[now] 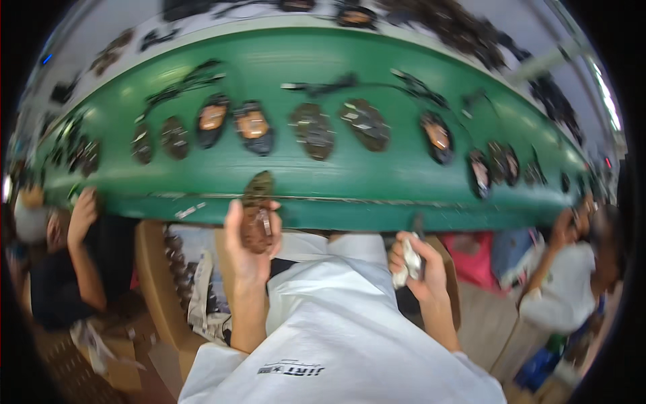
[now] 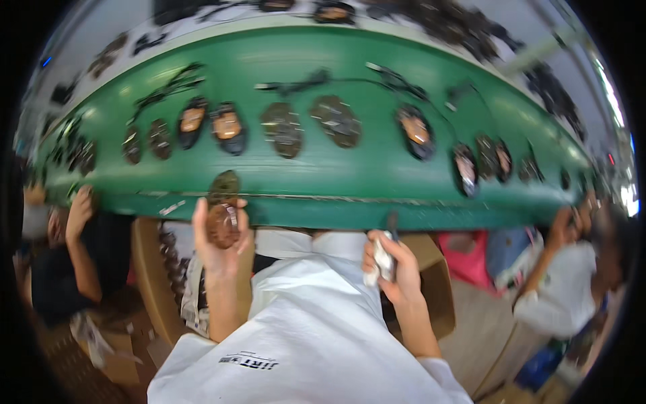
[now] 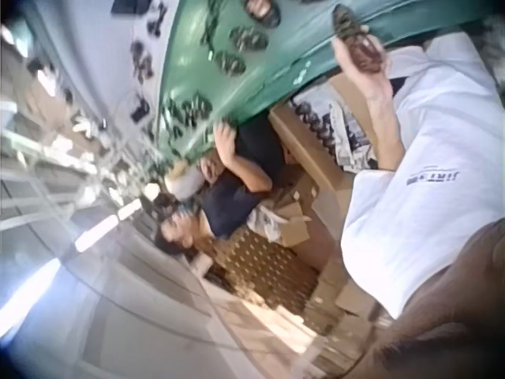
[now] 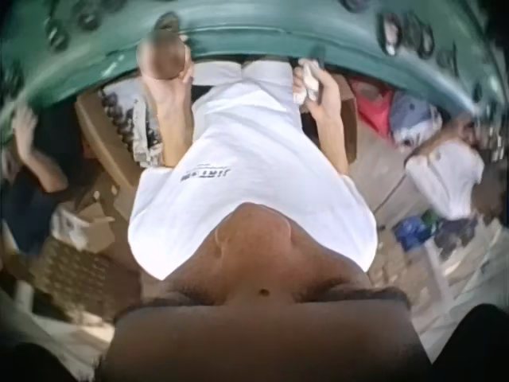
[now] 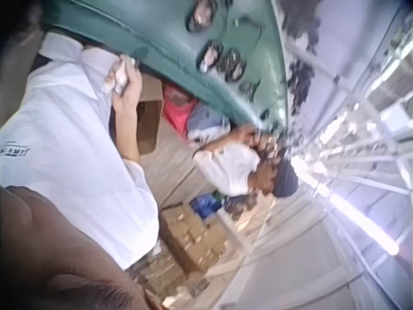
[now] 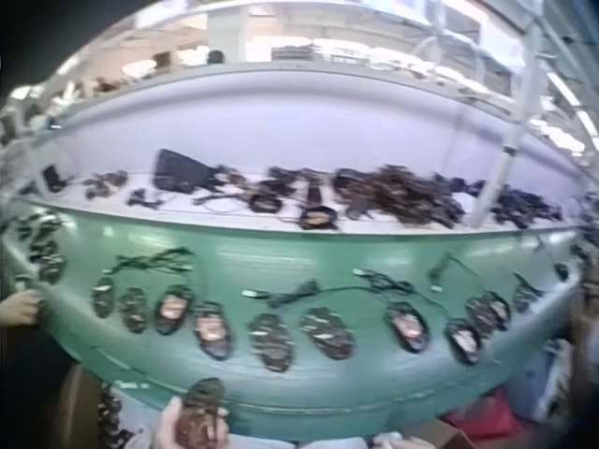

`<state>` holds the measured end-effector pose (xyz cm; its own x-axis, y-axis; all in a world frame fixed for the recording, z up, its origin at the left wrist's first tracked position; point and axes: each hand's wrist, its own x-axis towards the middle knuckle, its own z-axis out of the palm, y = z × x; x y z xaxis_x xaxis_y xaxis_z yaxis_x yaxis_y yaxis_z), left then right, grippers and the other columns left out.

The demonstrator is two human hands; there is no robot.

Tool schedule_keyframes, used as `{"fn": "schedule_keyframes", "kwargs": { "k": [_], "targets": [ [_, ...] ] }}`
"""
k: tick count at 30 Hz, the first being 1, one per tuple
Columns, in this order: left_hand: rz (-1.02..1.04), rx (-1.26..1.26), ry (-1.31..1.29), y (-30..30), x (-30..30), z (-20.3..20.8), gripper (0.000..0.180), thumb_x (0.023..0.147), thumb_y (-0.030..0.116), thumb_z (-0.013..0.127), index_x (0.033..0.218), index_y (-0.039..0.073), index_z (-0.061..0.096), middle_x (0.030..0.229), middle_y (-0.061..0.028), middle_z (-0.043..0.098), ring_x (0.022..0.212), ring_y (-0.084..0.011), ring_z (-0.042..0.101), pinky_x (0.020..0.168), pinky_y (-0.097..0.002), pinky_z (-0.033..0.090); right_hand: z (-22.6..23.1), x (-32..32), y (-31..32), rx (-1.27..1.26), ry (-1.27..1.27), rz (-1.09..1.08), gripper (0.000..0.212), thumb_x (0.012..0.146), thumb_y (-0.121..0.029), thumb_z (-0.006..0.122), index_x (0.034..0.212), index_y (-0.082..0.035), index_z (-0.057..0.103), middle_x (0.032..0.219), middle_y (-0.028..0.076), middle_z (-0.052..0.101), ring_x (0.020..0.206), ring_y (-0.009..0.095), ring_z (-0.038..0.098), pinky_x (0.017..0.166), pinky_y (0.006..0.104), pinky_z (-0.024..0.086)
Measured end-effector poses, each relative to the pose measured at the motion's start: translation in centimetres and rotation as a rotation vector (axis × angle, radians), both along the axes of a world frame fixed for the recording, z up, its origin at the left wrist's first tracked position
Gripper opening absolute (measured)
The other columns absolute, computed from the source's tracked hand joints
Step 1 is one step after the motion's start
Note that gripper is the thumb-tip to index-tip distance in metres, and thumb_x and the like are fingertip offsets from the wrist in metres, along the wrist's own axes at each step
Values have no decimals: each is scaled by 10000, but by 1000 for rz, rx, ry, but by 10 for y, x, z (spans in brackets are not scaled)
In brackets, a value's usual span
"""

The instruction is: The person is cleaning and inspecting computer mouse top covers on an assembly line.

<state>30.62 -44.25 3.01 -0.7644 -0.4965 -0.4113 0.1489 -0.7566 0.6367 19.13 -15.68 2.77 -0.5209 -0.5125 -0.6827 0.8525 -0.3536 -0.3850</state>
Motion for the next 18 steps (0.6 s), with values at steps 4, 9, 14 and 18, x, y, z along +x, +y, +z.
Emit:
{"fn": "schedule_keyframes", "kwargs": {
  "k": [4,9,14,18],
  "targets": [
    [168,-340,-311,-24,15,4,458,989,431,510,1048,-2,650,668,-46,579,428,-83,377,385,-214,265,28,-6,-34,330,585,406,219,876,-95,662,1072,-23,597,857,102,595,703,197,543,622,317,437],
    [384,-1030,-773,-121,59,-5,448,925,419,649,973,-27,636,694,-42,585,555,-85,495,510,-215,393,-5,-14,-119,935,2042,434,269,808,-64,707,1054,-39,602,885,89,579,733,243,535,650,355,447],
    [608,-1004,-1302,-255,120,-7,704,802,580,706,888,-113,620,790,-204,666,711,-276,651,695,-358,531,-29,-14,-146,951,2131,365,281,776,-59,720,1032,-50,605,892,80,554,751,276,514,672,376,445],
    [622,-860,-1403,-323,151,-12,744,815,617,664,847,-125,625,731,-212,659,577,-307,641,655,-384,553,-26,-13,-147,930,2134,350,265,783,-69,724,1017,-51,602,876,78,548,738,271,510,670,375,444]
  ]
}}
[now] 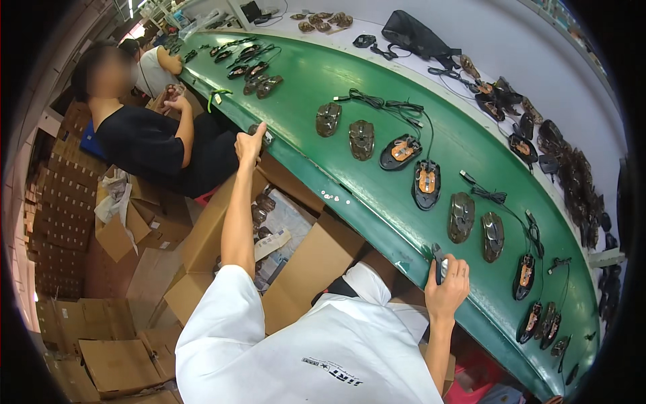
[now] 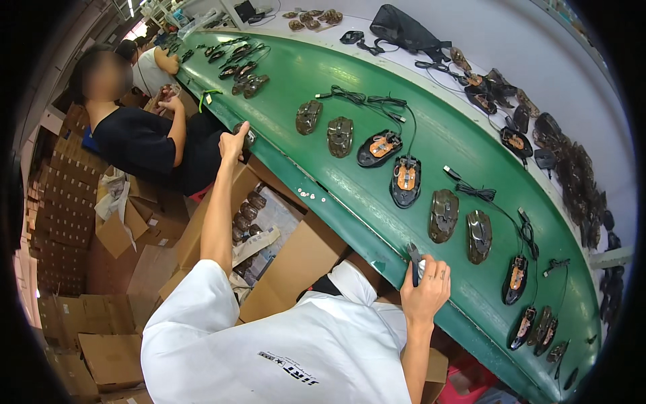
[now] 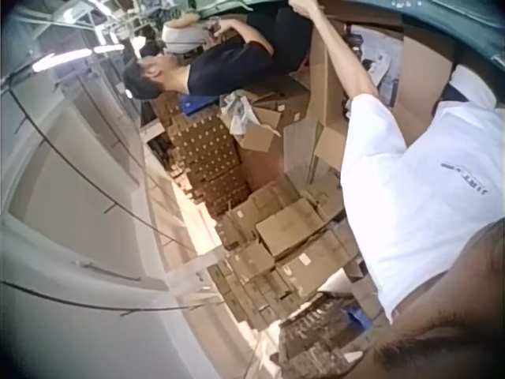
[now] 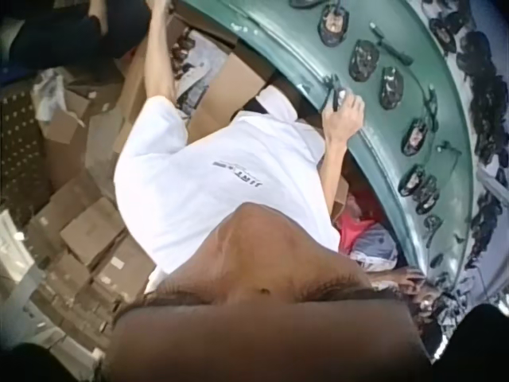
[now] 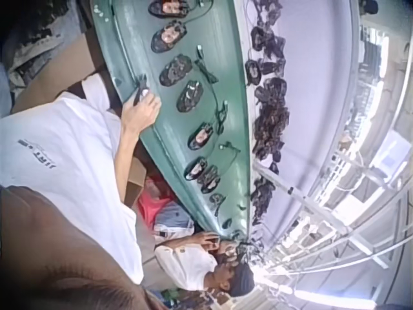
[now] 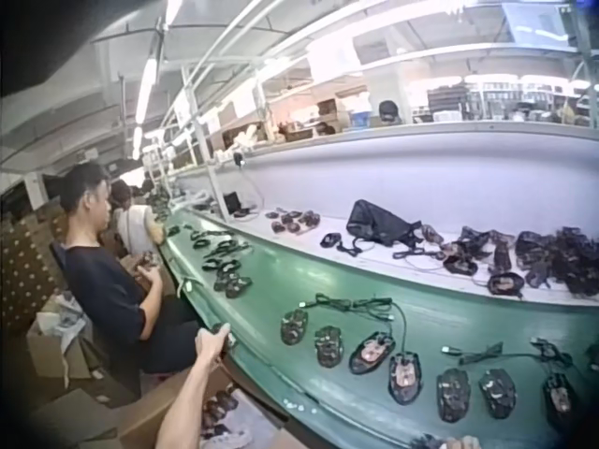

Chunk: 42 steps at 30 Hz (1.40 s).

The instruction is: The person is cleaning and inspecting computer mouse top covers on an assembly line.

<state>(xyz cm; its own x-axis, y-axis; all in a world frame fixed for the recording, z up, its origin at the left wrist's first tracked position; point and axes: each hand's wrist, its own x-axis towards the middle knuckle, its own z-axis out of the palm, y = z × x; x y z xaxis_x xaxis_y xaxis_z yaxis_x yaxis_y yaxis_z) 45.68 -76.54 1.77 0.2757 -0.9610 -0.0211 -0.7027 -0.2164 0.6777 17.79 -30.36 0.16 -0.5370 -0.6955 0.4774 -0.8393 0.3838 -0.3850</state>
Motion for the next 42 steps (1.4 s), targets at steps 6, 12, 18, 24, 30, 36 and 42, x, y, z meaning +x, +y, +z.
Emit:
{"fn": "schedule_keyframes", "kwargs": {
  "k": [6,12,18,24,30,36,42],
  "targets": [
    [46,109,-149,-52,17,4,800,875,706,478,829,-65,685,636,-177,638,457,-287,599,538,-362,521,0,0,-1,5,-6,-31,258,790,-78,727,1013,-51,601,872,77,551,738,268,513,671,373,445],
    [26,169,-258,-55,20,10,800,912,691,406,744,-43,677,596,-151,626,455,-283,592,511,-345,495,-3,-1,-1,42,-7,-41,250,801,-89,727,1013,-51,601,866,76,551,730,267,509,673,377,446],
    [-32,111,39,-14,107,-68,671,1001,510,367,729,-33,652,591,-169,625,445,-275,583,442,-374,466,-3,4,-3,53,-6,-36,237,823,-101,721,1019,-44,601,876,89,561,741,282,523,685,389,452],
    [-35,421,374,96,182,-205,240,903,31,440,1109,-75,504,673,-173,610,442,-257,567,397,-338,508,-5,5,-7,90,-10,-68,231,842,-94,708,1034,-25,598,897,117,576,764,300,539,707,402,460],
    [17,406,153,204,221,-293,335,851,72,498,1167,-26,553,887,-199,627,694,-293,597,618,-348,507,-9,4,-3,129,-32,-103,234,856,-75,694,1054,-2,591,910,139,582,779,314,544,727,410,464],
    [23,354,-68,224,261,-351,437,800,112,557,1225,23,602,1101,-225,644,947,-330,627,838,-358,505,-10,7,-11,124,-27,-120,238,868,-67,686,1069,13,586,913,146,581,788,322,545,742,414,467],
    [159,63,267,163,271,-362,614,789,20,556,1398,64,497,1176,-173,640,906,-283,648,764,-341,533,-11,8,-10,154,-6,-165,243,871,-63,687,1074,18,582,914,148,579,790,323,547,754,414,470]
  ]
}}
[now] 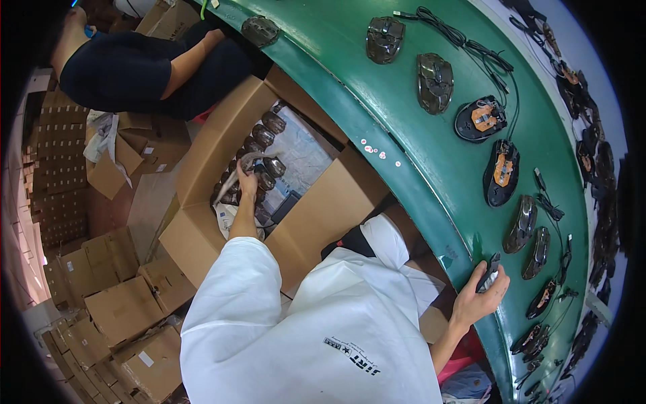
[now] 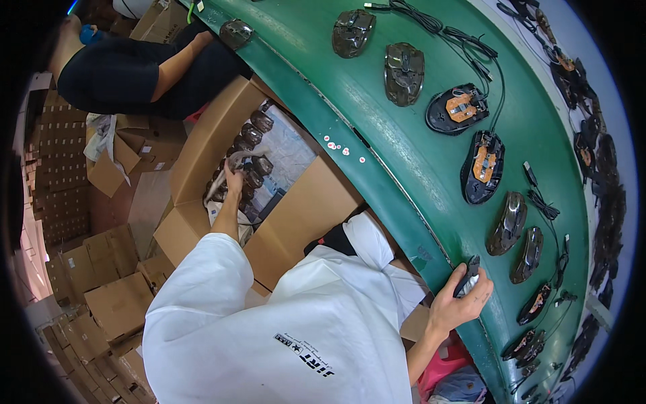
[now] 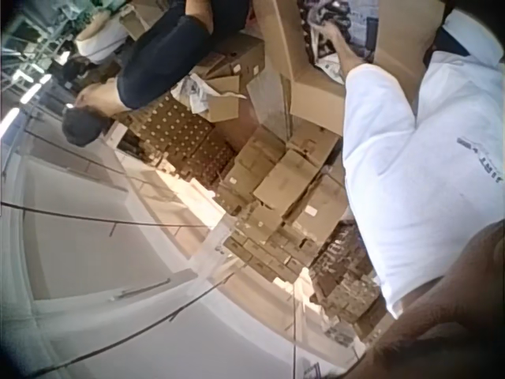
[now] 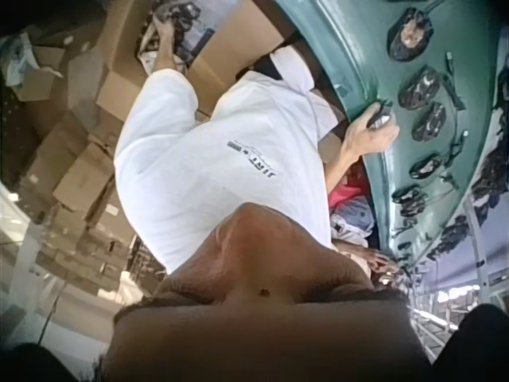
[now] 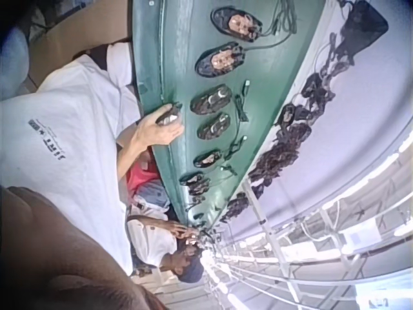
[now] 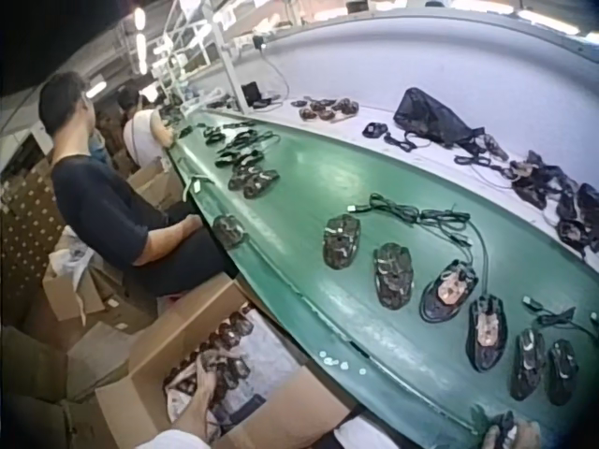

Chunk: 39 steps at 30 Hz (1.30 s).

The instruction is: The person is cleaning and inspecting computer mouse top covers on an assembly line.

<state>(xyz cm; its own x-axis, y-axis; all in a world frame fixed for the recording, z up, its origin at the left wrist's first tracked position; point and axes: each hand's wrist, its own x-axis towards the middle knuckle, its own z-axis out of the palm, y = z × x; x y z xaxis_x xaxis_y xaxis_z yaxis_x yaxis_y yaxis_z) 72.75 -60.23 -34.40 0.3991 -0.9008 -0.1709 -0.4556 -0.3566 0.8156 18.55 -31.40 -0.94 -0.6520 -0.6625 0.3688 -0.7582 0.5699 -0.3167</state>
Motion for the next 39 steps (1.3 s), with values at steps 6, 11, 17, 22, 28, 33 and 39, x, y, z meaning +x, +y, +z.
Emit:
{"fn": "schedule_keyframes", "kwargs": {
  "k": [6,11,17,22,28,33,39],
  "targets": [
    [-330,444,-247,-32,-3,-34,694,775,197,618,1438,106,435,1327,-238,562,1149,-427,547,1006,-430,442,0,0,-3,-11,-13,-21,228,874,-67,678,1068,15,589,912,145,581,774,315,545,737,404,466],
    [-247,532,-536,-44,-61,-19,671,768,274,619,1410,150,465,1298,-247,556,1147,-427,524,1016,-485,410,5,1,-7,10,-38,-45,237,880,-97,677,1072,13,593,903,138,577,773,307,549,731,392,462],
    [-455,429,-417,-52,-88,-31,634,767,249,643,1369,110,499,1245,-227,584,1066,-399,557,971,-456,440,3,1,-13,-76,13,-95,267,784,-70,724,1020,-23,608,859,112,559,735,296,521,688,391,446],
    [-544,350,-309,-58,-86,-31,598,766,225,666,1329,70,533,1193,-208,613,986,-372,590,926,-426,470,2,1,-8,-81,8,-109,268,770,-79,724,1011,-49,611,852,95,553,730,287,514,676,388,439],
    [-454,314,-217,-27,-46,-18,557,765,195,693,1280,21,574,1129,-185,648,890,-340,630,872,-390,506,1,-1,-10,-81,2,-89,279,766,-92,727,1014,-49,607,843,93,546,723,286,512,663,390,433],
    [-116,451,123,-26,-68,-21,556,793,119,681,1328,53,546,1147,-189,631,802,-283,640,686,-359,548,2,-1,-3,-50,18,-75,282,788,-94,725,1034,-34,603,848,107,555,719,299,517,664,398,442],
    [-199,347,-89,-21,-11,-67,496,813,122,623,1299,48,563,1140,-198,632,817,-351,642,728,-403,540,-5,0,-11,-100,38,-55,243,836,-83,702,1045,-9,601,865,123,569,727,307,524,677,403,450]
  ]
}}
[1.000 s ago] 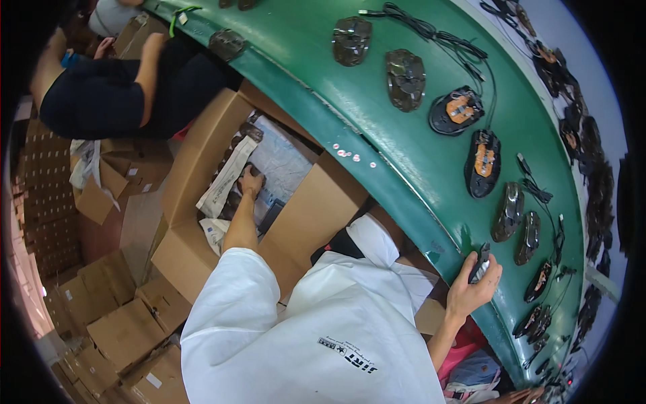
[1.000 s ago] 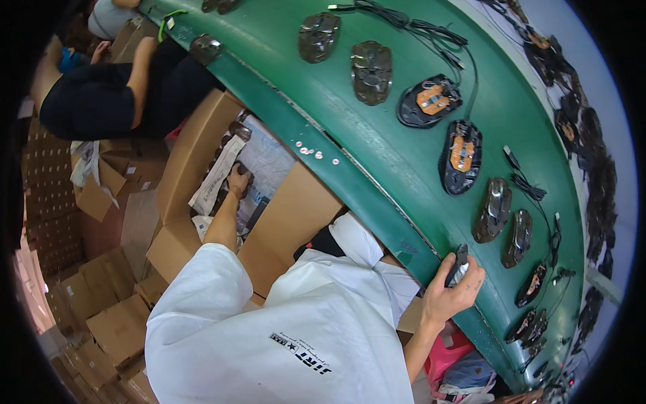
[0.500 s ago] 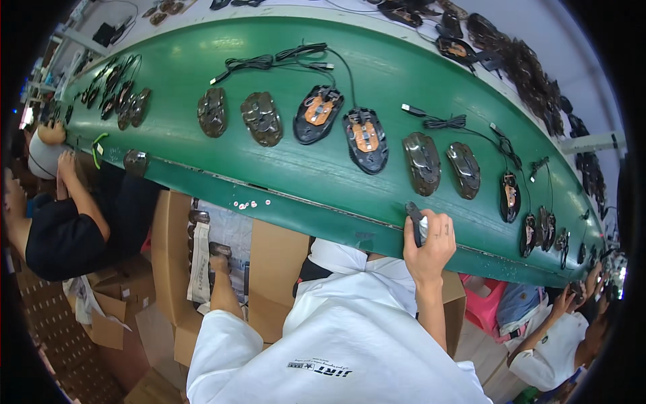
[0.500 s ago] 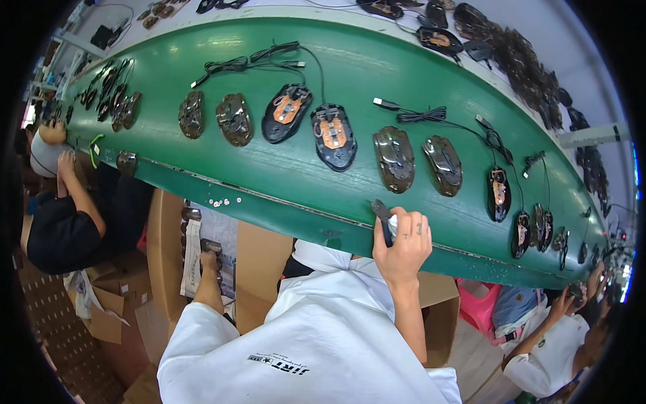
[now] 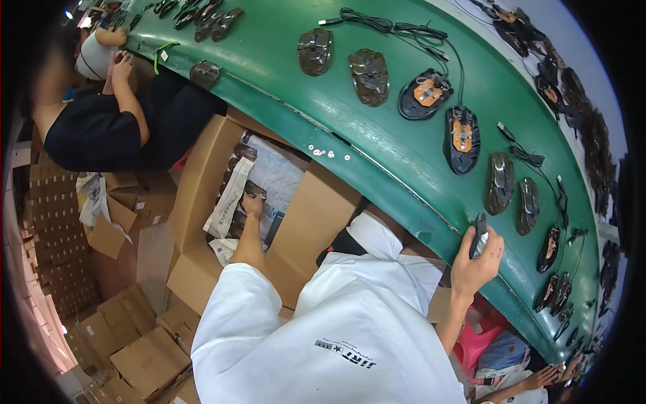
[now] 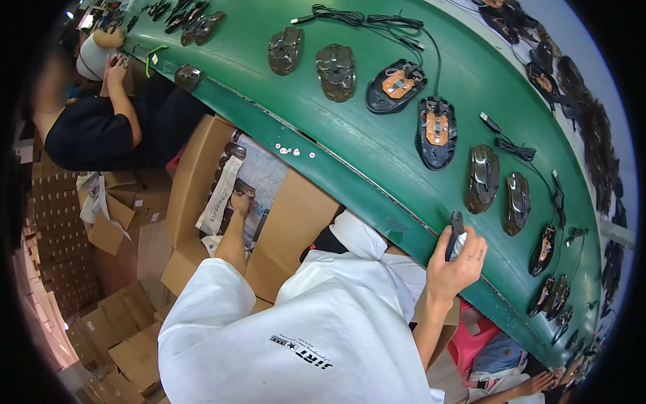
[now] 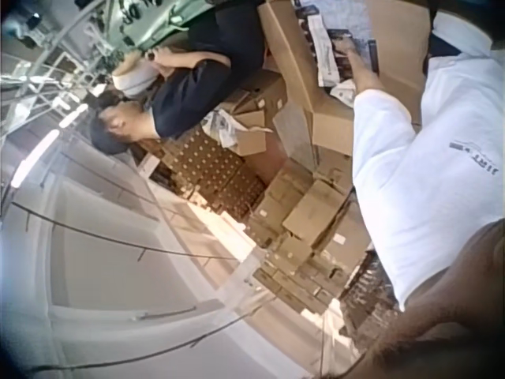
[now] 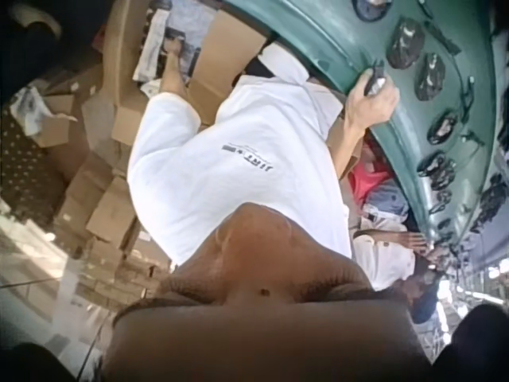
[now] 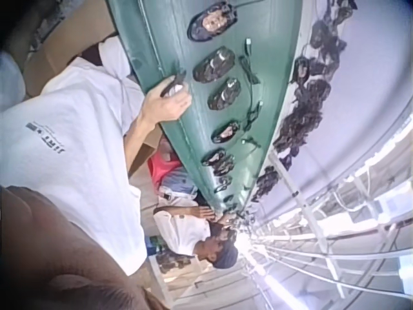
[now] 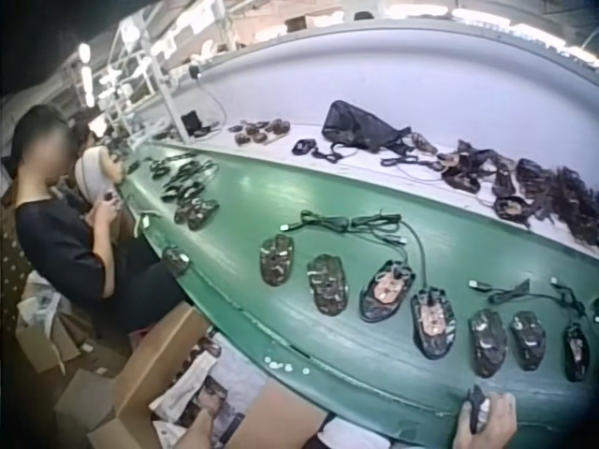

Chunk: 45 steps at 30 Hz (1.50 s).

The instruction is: The person is cleaning and inspecting computer mouse top covers on an assembly line.

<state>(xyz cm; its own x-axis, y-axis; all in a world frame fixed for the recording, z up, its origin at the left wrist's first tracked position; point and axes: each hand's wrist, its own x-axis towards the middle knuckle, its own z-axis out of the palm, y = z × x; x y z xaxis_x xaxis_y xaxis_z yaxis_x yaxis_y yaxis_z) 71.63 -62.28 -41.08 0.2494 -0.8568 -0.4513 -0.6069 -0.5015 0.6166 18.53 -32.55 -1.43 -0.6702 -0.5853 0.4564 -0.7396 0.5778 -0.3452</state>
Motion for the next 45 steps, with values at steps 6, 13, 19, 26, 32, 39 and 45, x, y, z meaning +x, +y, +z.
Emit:
{"fn": "schedule_keyframes", "kwargs": {
  "k": [6,13,19,26,32,39,45],
  "targets": [
    [-330,-46,-191,16,24,-23,438,797,122,587,1227,41,605,1171,-231,614,902,-427,631,866,-434,510,-1,1,3,16,-4,8,239,852,-78,690,1055,5,596,871,126,572,736,304,527,685,401,451],
    [-192,-83,-371,40,-46,28,497,798,109,580,1283,21,514,1108,-287,580,1009,-443,585,934,-444,481,0,3,0,47,-9,-29,238,856,-74,684,1059,12,595,874,128,573,744,305,529,698,400,455],
    [-48,-97,-360,26,-67,42,455,828,186,586,1234,-6,514,1116,-290,548,987,-448,561,882,-447,473,2,3,-2,42,8,-32,232,855,-68,680,1057,12,597,875,128,573,743,307,528,699,400,455],
    [-105,-173,-199,-8,-75,80,350,857,177,552,1150,-12,525,990,-255,561,828,-388,552,737,-406,461,1,1,-6,39,-13,-44,282,765,-58,701,1030,-33,607,868,111,564,744,301,535,688,389,454],
    [-114,-236,-76,-17,-107,114,271,882,169,522,1079,-16,534,882,-225,573,692,-337,543,611,-371,451,1,4,-4,8,3,-106,300,737,-64,707,1018,-48,603,872,86,549,730,278,514,674,372,436],
    [95,-313,-29,-7,-102,165,209,911,161,488,995,-22,544,757,-189,586,533,-277,533,466,-330,439,0,2,-4,-8,15,-100,308,728,-67,709,1016,-58,602,886,76,540,732,261,497,673,354,421],
    [331,-376,-4,13,-69,213,203,936,153,458,924,-26,553,649,-159,598,396,-226,525,341,-295,429,0,0,-7,-59,9,-42,287,753,-86,721,1017,-39,617,874,80,560,717,243,512,656,342,427]
  ]
}}
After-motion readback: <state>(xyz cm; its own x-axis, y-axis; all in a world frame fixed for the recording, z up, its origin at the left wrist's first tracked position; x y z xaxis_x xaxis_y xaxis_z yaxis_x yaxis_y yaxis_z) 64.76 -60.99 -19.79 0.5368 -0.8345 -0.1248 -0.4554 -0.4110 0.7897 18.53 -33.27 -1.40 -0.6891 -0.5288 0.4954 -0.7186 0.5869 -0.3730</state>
